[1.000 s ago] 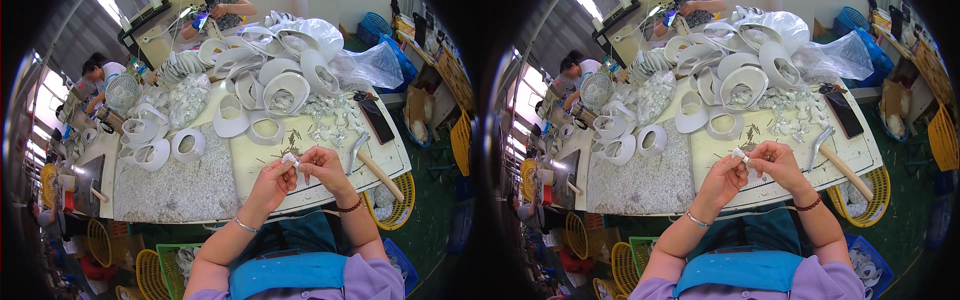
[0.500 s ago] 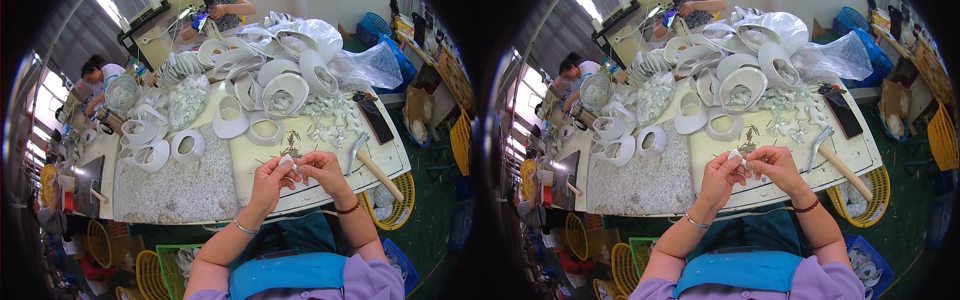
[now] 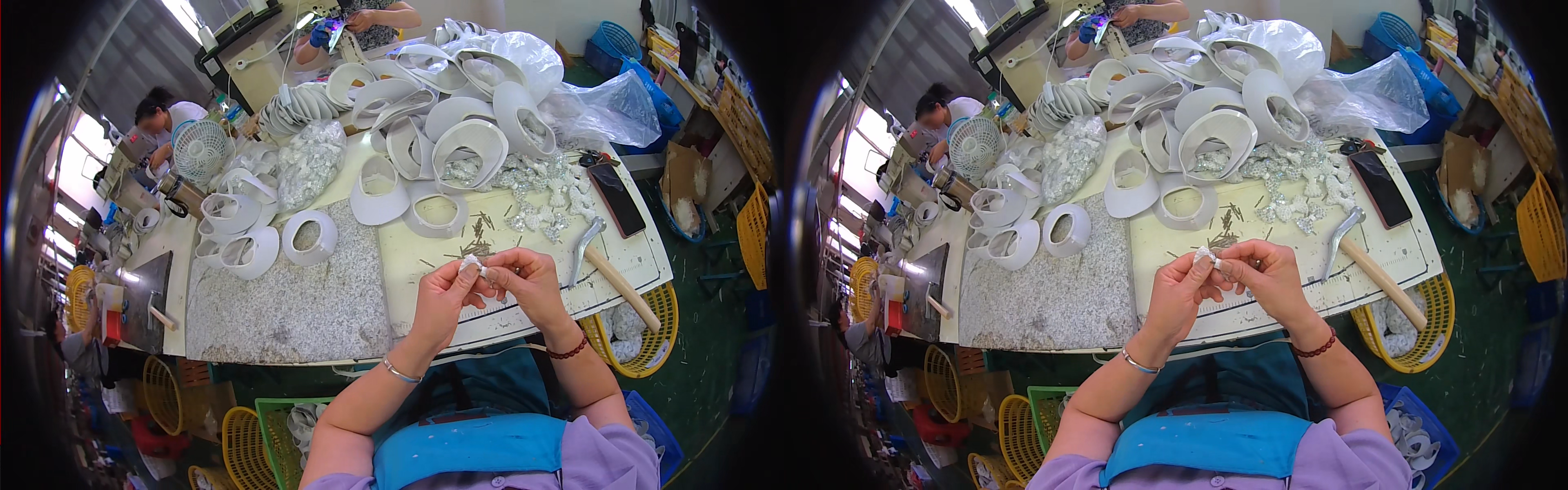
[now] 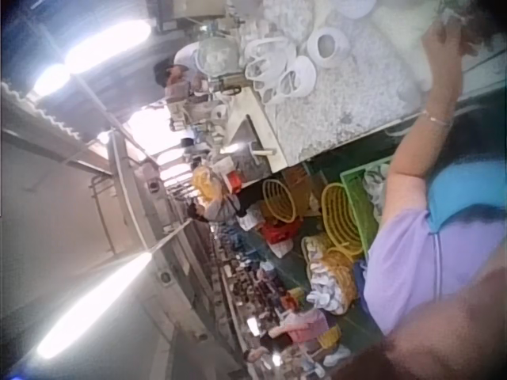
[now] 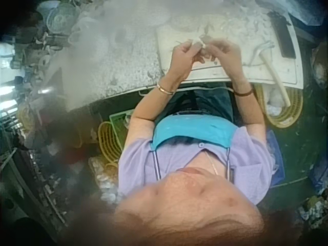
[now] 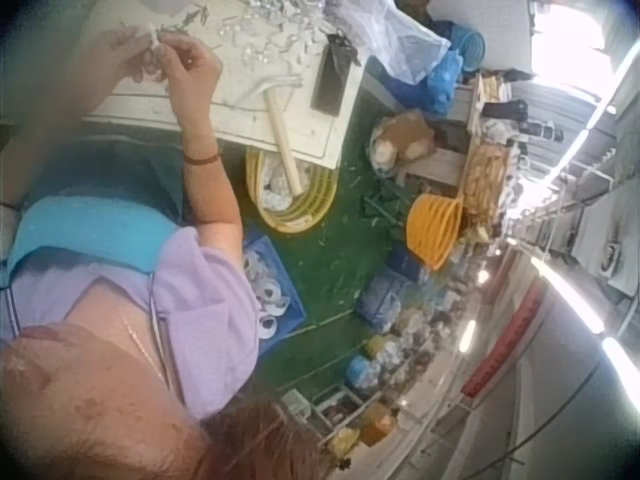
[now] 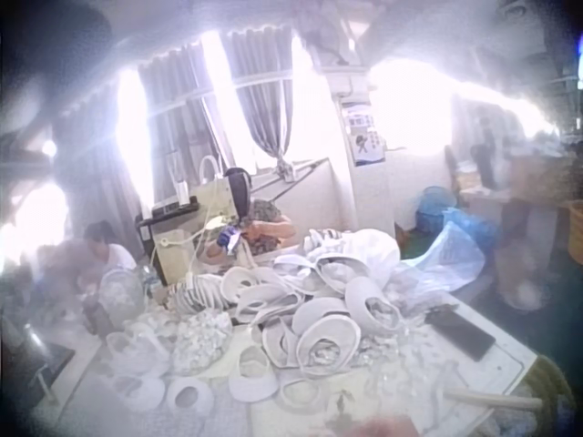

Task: The person folds decorative trims, fits them into shoe upper components by hand, and taps the components with a hammer.

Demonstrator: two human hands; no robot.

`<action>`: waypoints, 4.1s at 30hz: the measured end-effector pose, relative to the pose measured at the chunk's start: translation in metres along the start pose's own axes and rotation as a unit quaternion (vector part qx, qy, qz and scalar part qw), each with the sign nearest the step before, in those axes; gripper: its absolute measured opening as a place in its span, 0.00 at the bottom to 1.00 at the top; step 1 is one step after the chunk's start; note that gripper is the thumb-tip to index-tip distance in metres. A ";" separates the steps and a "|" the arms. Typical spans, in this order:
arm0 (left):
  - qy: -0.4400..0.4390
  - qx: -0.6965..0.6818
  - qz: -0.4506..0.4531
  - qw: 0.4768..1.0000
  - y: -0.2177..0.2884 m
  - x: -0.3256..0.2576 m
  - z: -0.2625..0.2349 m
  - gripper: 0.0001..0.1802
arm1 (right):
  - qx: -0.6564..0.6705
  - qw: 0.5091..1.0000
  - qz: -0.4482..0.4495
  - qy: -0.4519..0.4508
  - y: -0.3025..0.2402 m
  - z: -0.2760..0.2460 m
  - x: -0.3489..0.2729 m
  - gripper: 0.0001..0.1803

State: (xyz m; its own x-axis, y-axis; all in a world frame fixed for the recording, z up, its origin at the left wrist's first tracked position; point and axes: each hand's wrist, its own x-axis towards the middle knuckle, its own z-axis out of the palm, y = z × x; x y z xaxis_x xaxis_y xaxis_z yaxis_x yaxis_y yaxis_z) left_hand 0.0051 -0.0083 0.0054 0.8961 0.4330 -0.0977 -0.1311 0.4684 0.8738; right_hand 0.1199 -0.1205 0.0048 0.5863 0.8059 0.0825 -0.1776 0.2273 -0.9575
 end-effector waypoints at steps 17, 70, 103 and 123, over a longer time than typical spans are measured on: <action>0.058 0.499 0.379 0.778 -0.013 0.004 0.001 0.12 | -0.161 0.983 -0.066 0.058 0.009 0.009 -0.004 0.10; 0.221 0.657 0.194 0.694 0.097 -0.024 -0.129 0.17 | -0.242 0.969 -0.053 -0.001 0.016 0.008 -0.029 0.07; 0.030 0.241 0.060 0.968 0.041 -0.035 -0.026 0.15 | -0.323 0.912 -0.250 0.021 -0.006 0.051 -0.012 0.30; 0.025 0.581 0.309 0.752 0.031 -0.027 -0.023 0.18 | -0.148 0.977 -0.149 0.035 -0.013 0.027 -0.026 0.09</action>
State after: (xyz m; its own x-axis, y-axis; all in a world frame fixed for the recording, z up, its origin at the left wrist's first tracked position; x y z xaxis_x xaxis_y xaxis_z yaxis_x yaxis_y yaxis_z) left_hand -0.0325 0.0120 0.0241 0.7953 0.3332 0.5064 -0.0308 -0.8121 0.5827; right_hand 0.0862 -0.1294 0.0220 0.6315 0.6864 0.3606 0.2397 0.2695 -0.9327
